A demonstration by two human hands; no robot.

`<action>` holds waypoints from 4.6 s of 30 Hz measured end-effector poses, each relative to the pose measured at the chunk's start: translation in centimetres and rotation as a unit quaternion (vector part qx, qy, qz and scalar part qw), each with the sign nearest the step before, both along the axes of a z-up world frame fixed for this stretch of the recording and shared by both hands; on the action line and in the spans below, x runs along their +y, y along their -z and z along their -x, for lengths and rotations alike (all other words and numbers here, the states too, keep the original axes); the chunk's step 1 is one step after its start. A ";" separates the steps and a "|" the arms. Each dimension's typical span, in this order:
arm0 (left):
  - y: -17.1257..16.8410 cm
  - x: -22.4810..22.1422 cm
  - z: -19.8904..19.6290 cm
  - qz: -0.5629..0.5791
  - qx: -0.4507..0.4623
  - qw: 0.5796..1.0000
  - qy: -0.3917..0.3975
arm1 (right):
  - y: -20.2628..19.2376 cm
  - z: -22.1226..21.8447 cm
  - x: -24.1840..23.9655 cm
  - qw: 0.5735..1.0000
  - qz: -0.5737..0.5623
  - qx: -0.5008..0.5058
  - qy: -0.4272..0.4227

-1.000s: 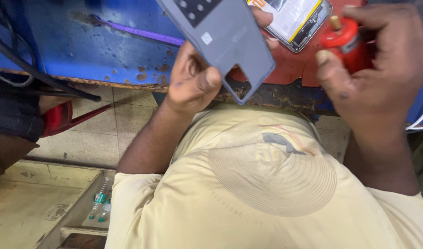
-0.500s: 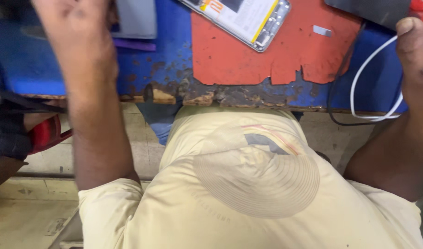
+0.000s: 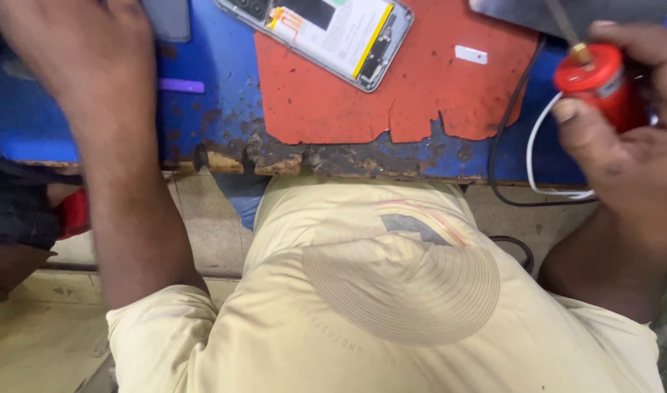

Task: The person uses a red screwdriver to remove screws from a smartphone's back cover and internal components. They then use a yellow tool to pry open the device casing and disconnect internal ribbons. The task involves careful disassembly of the phone's internal structure.

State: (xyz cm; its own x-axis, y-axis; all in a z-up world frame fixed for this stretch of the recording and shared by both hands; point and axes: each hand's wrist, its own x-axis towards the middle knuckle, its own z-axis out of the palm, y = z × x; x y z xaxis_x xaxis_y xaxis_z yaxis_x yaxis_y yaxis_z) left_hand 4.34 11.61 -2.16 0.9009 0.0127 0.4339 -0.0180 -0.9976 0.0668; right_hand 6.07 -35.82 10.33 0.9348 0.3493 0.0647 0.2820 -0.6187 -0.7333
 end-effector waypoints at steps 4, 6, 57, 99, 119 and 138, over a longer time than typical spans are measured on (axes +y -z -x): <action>-5.8 -6.0 0.7 0.029 -0.022 0.993 0.115 | -1.5 -0.2 0.9 0.993 0.082 0.045 -0.066; -7.7 -9.3 0.7 0.004 -0.058 0.968 0.245 | -1.7 -0.1 1.7 0.984 0.063 0.134 -0.103; -13.7 -4.7 8.4 -0.015 -0.118 0.946 0.301 | -4.8 4.8 15.2 0.894 0.178 -0.182 -0.369; -6.4 -12.2 6.1 0.830 0.255 0.468 0.162 | 0.8 -2.0 6.8 0.931 0.331 -0.127 -0.087; -8.2 -11.0 6.2 0.633 0.183 0.739 0.143 | -3.4 -3.7 21.1 0.781 0.118 -0.478 -0.384; -10.2 -8.7 7.5 0.634 0.204 0.726 0.172 | -1.7 -6.9 16.9 0.770 0.270 -0.475 -0.329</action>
